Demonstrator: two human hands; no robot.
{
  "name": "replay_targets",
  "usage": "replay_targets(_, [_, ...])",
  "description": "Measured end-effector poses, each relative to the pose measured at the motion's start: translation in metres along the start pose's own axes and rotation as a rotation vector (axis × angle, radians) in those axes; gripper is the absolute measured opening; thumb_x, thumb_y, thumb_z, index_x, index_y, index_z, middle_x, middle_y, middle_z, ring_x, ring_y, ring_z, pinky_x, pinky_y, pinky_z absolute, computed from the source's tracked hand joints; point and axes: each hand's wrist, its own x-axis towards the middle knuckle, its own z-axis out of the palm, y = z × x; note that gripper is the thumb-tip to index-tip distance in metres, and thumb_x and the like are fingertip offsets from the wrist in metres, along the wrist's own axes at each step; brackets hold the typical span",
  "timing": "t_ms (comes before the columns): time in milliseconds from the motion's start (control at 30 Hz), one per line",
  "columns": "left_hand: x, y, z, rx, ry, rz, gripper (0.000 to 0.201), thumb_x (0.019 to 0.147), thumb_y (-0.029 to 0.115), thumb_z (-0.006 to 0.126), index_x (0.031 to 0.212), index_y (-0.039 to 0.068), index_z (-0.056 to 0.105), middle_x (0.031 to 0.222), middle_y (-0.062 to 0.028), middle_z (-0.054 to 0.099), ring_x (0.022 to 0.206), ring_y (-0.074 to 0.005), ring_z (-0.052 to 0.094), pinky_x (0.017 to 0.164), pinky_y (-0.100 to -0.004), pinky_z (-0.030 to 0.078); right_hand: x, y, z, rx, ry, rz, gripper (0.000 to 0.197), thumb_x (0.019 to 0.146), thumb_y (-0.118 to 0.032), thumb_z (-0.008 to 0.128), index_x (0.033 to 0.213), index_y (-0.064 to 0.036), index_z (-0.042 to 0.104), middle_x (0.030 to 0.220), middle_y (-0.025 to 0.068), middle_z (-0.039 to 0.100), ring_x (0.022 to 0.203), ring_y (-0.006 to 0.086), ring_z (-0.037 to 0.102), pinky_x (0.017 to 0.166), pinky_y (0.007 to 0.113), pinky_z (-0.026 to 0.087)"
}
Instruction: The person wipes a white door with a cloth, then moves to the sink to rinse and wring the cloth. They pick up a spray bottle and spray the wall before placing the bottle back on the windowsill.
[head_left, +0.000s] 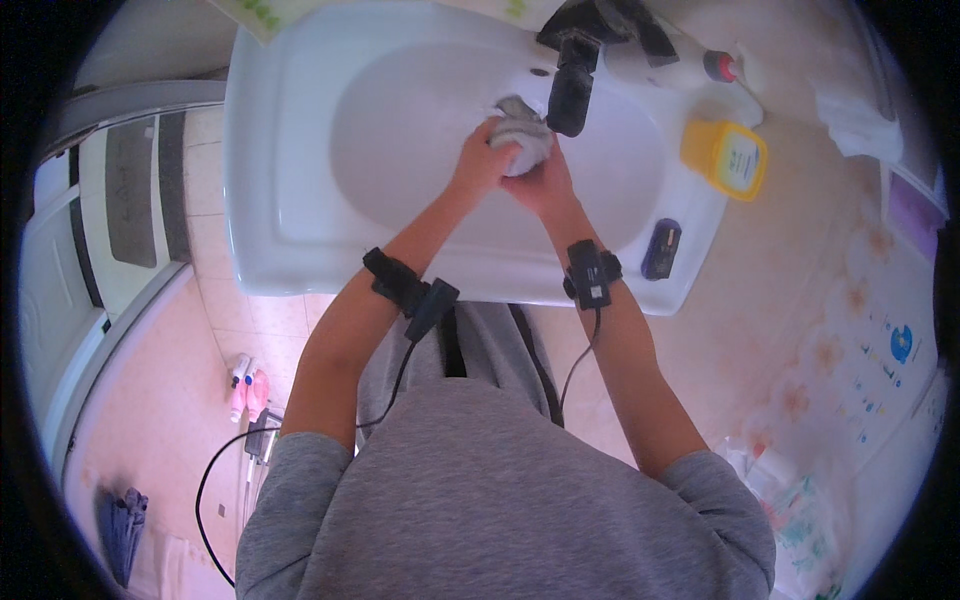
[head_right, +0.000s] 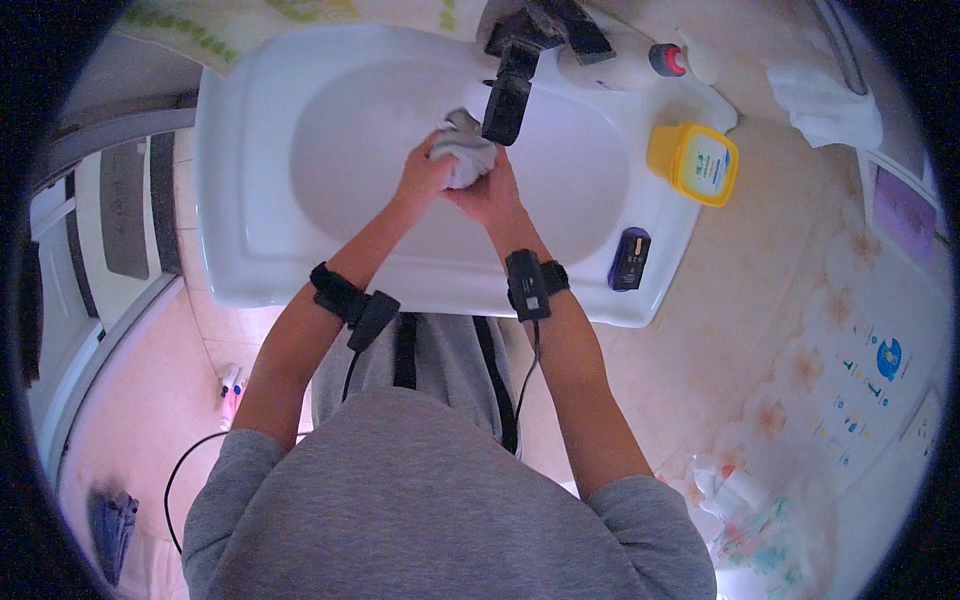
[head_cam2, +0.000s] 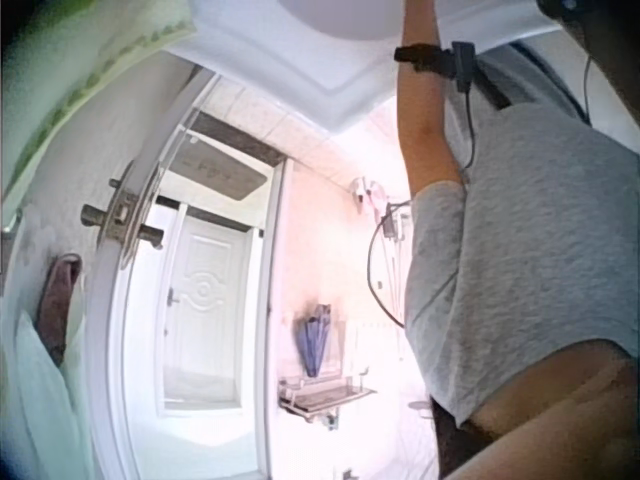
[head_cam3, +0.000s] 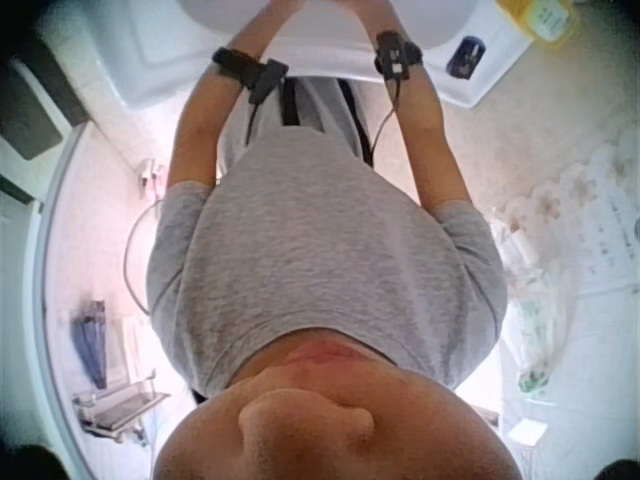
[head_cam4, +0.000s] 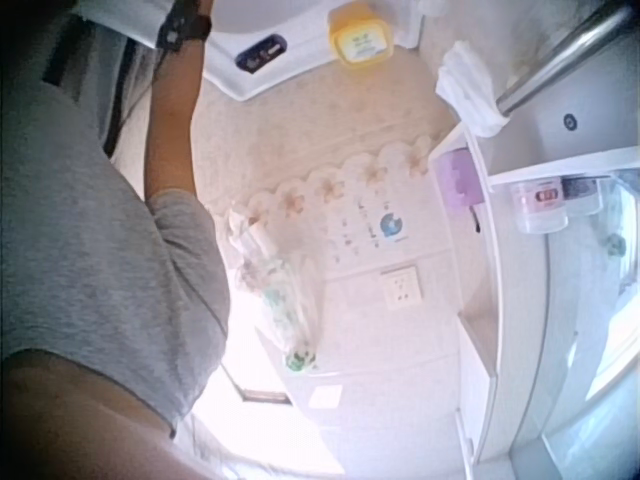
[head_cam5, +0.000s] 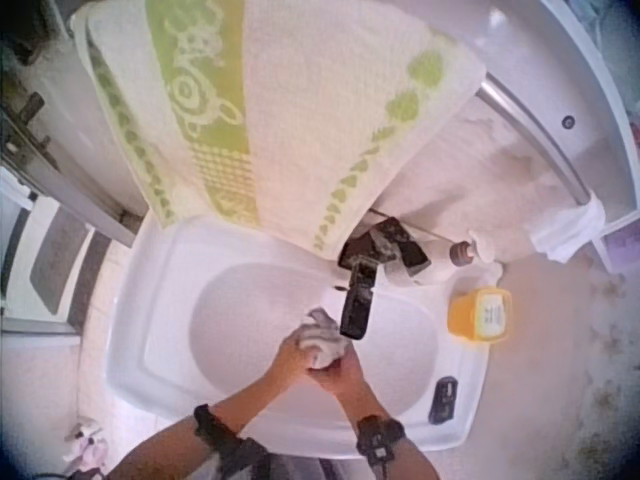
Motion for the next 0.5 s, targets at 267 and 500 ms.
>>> replay_targets(267, [0.016,-0.038,0.004,-0.399,0.291,-0.227,0.04,0.079,0.029,0.051,0.101,-0.005,0.055,0.089,-0.0129,0.058,0.087,-0.0206,0.054,0.075,-0.0323,0.044,0.009,0.003,-0.006,-0.407,0.117,-0.497,0.03,0.083,-0.009,0.043,0.111,-0.0018,0.049,0.108,0.0106,0.054,0.099,0.0226,0.053,0.088,0.038,0.043])
replay_targets(500, [0.041,-0.061,0.004,-0.942,-0.132,-0.327,0.039,0.088,0.036,0.038,0.102,0.004,0.053,0.095,-0.0085,0.058,0.088,-0.0214,0.056,0.079,-0.0354,0.046,-0.002,0.017,0.016,-1.255,0.253,-0.816,0.015,0.069,0.003,0.047,0.076,-0.002,0.059,0.088,0.0078,0.06,0.089,0.019,0.054,0.082,0.029,0.041])
